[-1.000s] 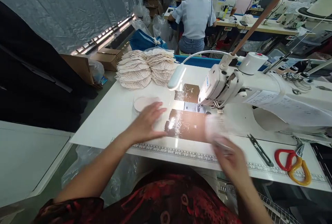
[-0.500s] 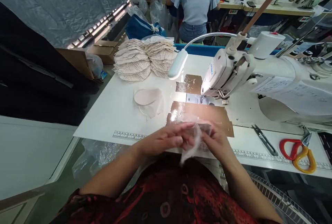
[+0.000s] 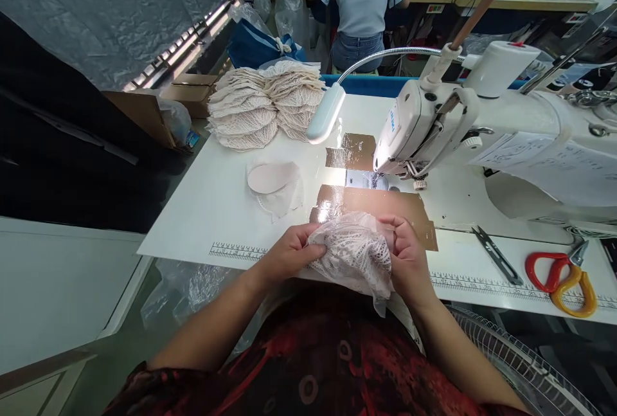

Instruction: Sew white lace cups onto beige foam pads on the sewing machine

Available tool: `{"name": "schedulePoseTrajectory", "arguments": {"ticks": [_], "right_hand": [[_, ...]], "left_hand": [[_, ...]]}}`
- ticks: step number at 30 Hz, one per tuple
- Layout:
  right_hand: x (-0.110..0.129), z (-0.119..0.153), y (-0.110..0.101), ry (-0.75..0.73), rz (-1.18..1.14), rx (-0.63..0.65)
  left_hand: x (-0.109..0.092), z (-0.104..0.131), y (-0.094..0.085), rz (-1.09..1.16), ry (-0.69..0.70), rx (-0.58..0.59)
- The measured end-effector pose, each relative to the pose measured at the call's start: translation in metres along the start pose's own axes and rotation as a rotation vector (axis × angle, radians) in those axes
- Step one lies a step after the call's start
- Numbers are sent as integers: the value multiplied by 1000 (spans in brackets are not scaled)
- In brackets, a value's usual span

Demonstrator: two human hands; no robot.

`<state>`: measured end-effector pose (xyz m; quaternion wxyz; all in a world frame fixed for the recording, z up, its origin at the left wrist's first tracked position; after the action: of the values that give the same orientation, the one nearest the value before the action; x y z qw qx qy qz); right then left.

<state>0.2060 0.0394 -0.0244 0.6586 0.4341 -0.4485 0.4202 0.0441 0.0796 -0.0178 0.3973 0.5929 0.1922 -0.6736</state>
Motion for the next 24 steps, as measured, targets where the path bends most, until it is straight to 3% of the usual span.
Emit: {"name": "schedulePoseTrajectory", "arguments": {"ticks": [4, 8, 12, 16, 19, 21, 24], "right_hand": [[5, -4, 2, -101, 136, 64], [11, -4, 5, -161, 108, 132], [11, -2, 5, -181, 173, 117], [7, -4, -5, -173, 50, -20], [3, -5, 4, -120, 12, 29], [1, -4, 11, -86, 58, 73], [0, -4, 7, -36, 8, 7]], "left_hand": [[4, 1, -2, 126, 9, -56], [7, -4, -4, 235, 24, -165], [19, -9, -5, 564, -62, -290], [25, -7, 23, 799, -188, -153], [23, -2, 40, 728, -169, -80], [26, 0, 44, 613, -162, -120], [30, 0, 42, 468, -135, -217]]}}
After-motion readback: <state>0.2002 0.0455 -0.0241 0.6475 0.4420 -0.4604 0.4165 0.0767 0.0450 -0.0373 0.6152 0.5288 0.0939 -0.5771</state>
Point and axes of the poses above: each hand's wrist, its own z-axis away from the middle knuckle, its own y-axis out of the palm, x = y × z, the point moved 10 cm from there along -z, towards the middle knuckle, and after that the axes turned 3 degrees about -x, right-handed, at the moved point
